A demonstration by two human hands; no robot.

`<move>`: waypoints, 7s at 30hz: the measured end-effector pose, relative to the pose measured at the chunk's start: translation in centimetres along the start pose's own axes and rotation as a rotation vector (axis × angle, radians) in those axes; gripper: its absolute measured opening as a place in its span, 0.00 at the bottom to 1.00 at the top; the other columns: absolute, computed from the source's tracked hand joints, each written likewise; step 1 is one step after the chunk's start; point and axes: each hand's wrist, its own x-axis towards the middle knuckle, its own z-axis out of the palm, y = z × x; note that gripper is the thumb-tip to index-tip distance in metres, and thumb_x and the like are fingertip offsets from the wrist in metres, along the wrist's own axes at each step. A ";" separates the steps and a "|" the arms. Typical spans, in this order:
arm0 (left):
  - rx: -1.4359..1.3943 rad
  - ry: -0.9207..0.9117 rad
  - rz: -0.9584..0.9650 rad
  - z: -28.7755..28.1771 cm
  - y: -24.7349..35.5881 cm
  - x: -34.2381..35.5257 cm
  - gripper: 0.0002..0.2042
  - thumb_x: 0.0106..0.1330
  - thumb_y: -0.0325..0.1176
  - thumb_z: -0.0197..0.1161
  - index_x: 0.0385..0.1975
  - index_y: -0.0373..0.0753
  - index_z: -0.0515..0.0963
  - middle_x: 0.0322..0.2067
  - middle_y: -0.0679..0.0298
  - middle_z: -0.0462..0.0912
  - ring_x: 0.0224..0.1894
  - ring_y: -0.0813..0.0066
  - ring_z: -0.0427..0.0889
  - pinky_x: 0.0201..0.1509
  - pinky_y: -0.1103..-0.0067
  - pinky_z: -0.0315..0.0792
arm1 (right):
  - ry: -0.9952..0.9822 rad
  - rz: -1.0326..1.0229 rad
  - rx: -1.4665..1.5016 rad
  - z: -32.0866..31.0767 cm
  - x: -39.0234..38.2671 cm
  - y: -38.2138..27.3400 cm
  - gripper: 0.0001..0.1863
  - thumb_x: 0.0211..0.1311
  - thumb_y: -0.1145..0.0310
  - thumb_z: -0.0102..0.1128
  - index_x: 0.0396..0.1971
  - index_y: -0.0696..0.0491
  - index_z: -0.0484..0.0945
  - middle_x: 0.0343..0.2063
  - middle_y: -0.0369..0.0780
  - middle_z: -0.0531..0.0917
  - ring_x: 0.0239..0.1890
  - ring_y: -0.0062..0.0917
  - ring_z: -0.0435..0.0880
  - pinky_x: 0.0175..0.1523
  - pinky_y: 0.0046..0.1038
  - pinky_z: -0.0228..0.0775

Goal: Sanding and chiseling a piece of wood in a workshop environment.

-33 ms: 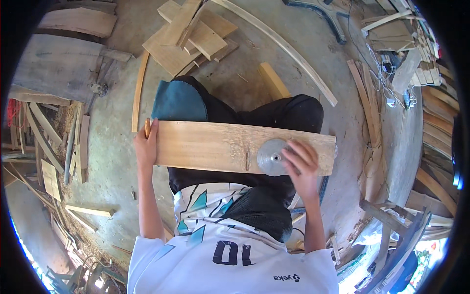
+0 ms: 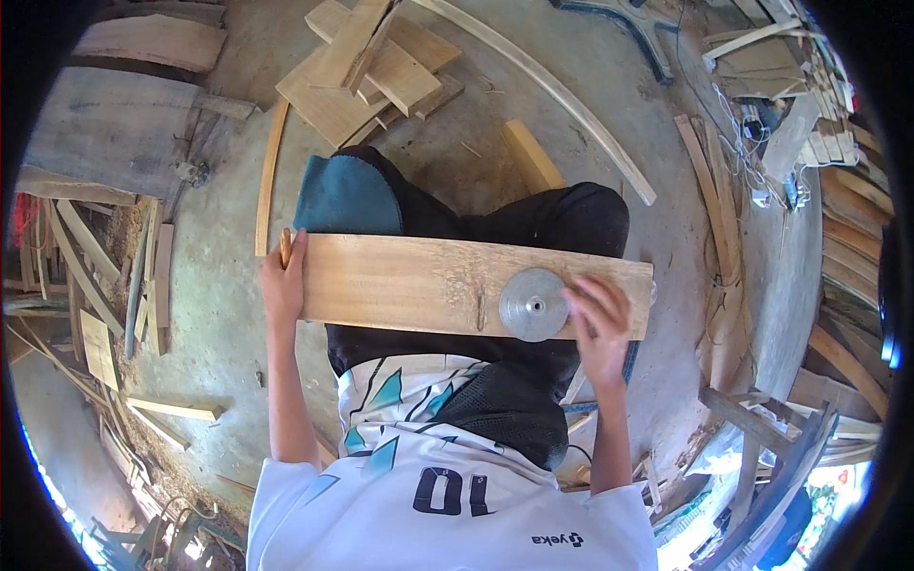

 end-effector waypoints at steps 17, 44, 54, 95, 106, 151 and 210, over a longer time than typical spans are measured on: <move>-0.045 -0.021 -0.051 0.7 -1.1 0.5 0.32 0.66 0.59 0.62 0.31 0.25 0.79 0.23 0.52 0.79 0.30 0.69 0.77 0.38 0.69 0.71 | 0.063 0.141 0.030 1.5 1.2 -2.4 0.11 0.48 0.68 0.76 0.26 0.50 0.79 0.19 0.34 0.76 0.24 0.27 0.76 0.39 0.33 0.65; -0.093 -0.041 -0.028 0.8 -1.3 1.4 0.31 0.68 0.57 0.61 0.33 0.25 0.79 0.24 0.57 0.77 0.32 0.74 0.74 0.41 0.72 0.71 | 0.356 0.505 -0.167 -1.7 2.6 6.1 0.15 0.60 0.68 0.67 0.22 0.55 0.69 0.15 0.40 0.75 0.17 0.34 0.75 0.28 0.37 0.67; -0.030 -0.048 -0.066 0.7 -0.4 0.8 0.31 0.67 0.59 0.60 0.33 0.26 0.80 0.26 0.51 0.81 0.32 0.68 0.78 0.42 0.69 0.72 | 0.116 0.278 -0.059 0.7 0.4 0.4 0.16 0.56 0.70 0.71 0.19 0.52 0.69 0.14 0.37 0.72 0.20 0.30 0.72 0.30 0.35 0.64; -0.075 -0.051 -0.136 0.4 -0.7 1.0 0.34 0.63 0.62 0.62 0.31 0.26 0.80 0.26 0.54 0.80 0.31 0.69 0.77 0.42 0.71 0.72 | 0.259 0.564 -0.177 -3.0 -1.9 5.4 0.14 0.57 0.73 0.67 0.19 0.55 0.69 0.16 0.41 0.74 0.18 0.31 0.74 0.29 0.39 0.66; -0.006 -0.074 -0.144 0.5 -1.6 1.3 0.34 0.64 0.62 0.61 0.35 0.26 0.82 0.27 0.48 0.81 0.33 0.64 0.80 0.44 0.69 0.73 | 0.071 0.189 -0.063 2.2 2.0 0.7 0.14 0.57 0.69 0.67 0.20 0.51 0.69 0.15 0.38 0.74 0.18 0.33 0.76 0.34 0.36 0.68; -0.025 -0.074 -0.147 1.1 -1.7 2.0 0.34 0.62 0.64 0.63 0.31 0.28 0.82 0.25 0.58 0.81 0.30 0.71 0.78 0.39 0.72 0.71 | 0.166 0.424 -0.026 2.2 5.1 1.6 0.12 0.58 0.70 0.66 0.22 0.52 0.71 0.18 0.39 0.79 0.23 0.32 0.80 0.32 0.35 0.68; 0.004 -0.077 -0.114 0.3 -0.4 0.5 0.33 0.64 0.63 0.60 0.30 0.29 0.82 0.21 0.46 0.80 0.28 0.56 0.83 0.39 0.66 0.74 | -0.443 -0.703 0.380 16.3 7.6 -14.8 0.11 0.51 0.66 0.69 0.23 0.47 0.72 0.21 0.35 0.81 0.24 0.30 0.80 0.41 0.34 0.67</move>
